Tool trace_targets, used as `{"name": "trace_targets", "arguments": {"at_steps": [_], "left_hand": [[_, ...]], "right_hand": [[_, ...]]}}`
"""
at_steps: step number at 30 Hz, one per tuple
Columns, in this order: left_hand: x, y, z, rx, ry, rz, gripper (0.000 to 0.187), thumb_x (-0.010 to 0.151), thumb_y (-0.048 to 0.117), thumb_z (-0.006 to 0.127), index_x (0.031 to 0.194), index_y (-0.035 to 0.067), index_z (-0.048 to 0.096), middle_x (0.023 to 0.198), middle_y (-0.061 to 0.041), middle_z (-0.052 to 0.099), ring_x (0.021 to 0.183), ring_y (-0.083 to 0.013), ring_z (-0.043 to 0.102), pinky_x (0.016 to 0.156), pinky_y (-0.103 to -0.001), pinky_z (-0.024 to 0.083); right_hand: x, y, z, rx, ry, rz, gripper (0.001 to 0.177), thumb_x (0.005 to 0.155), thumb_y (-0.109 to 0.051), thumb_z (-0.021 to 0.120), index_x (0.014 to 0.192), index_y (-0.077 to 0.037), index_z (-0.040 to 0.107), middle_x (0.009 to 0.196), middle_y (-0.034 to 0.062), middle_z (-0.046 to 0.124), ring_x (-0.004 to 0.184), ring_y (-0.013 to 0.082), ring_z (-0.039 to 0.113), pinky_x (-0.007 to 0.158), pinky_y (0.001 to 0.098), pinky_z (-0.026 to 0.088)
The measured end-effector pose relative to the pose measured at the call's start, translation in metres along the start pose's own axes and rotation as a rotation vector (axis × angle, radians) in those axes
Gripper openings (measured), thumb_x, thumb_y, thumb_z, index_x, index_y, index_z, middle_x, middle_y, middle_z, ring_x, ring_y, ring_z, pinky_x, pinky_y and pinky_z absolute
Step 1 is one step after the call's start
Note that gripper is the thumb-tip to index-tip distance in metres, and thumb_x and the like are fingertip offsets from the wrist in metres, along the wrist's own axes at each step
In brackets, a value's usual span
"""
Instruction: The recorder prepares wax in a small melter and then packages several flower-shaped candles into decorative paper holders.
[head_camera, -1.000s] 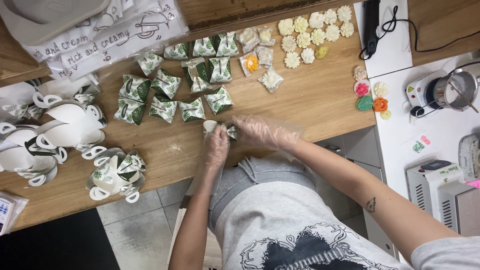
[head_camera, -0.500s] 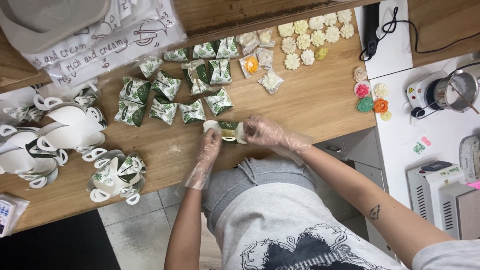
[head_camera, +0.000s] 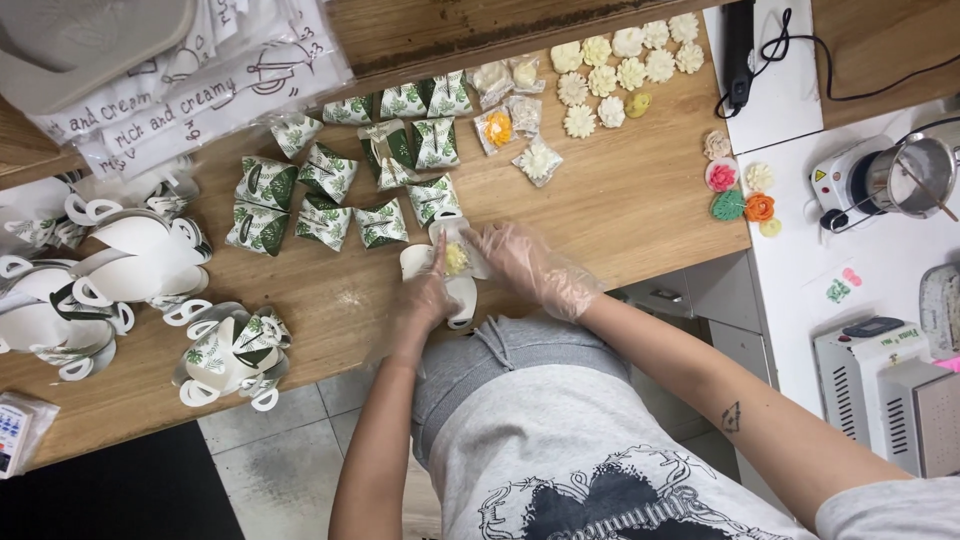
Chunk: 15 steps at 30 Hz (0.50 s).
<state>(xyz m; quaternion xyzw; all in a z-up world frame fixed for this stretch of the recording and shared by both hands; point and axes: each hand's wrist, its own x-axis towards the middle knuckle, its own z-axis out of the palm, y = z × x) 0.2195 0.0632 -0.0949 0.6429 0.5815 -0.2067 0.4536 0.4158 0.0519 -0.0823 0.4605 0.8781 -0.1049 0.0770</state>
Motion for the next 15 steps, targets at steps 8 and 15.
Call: {"name": "trace_targets", "arguments": {"at_steps": [8,15], "left_hand": [[-0.018,0.004,0.006,0.009,0.136,0.046,0.134,0.078,0.038,0.086,0.165,0.027,-0.015,0.123,-0.020,0.071,0.093,-0.0322,0.074,0.079,-0.040,0.062],[-0.037,0.002,0.022,-0.148,0.478,0.115,0.121,0.083,0.043,0.081,0.161,0.015,-0.006,0.137,-0.023,0.061,0.083,-0.0299,0.075,0.067,-0.037,0.065]], "right_hand": [[0.031,-0.017,-0.010,0.066,-0.127,0.062,0.058,0.084,-0.042,0.076,0.123,-0.003,0.059,0.098,0.0133,0.070,0.085,0.0247,0.068,0.079,0.0388,0.056],[0.003,-0.009,-0.064,0.311,-0.113,0.083,0.043,0.090,-0.038,0.072,0.122,-0.009,0.066,0.090,0.0124,0.074,0.082,0.0236,0.073,0.092,0.0406,0.056]]}}
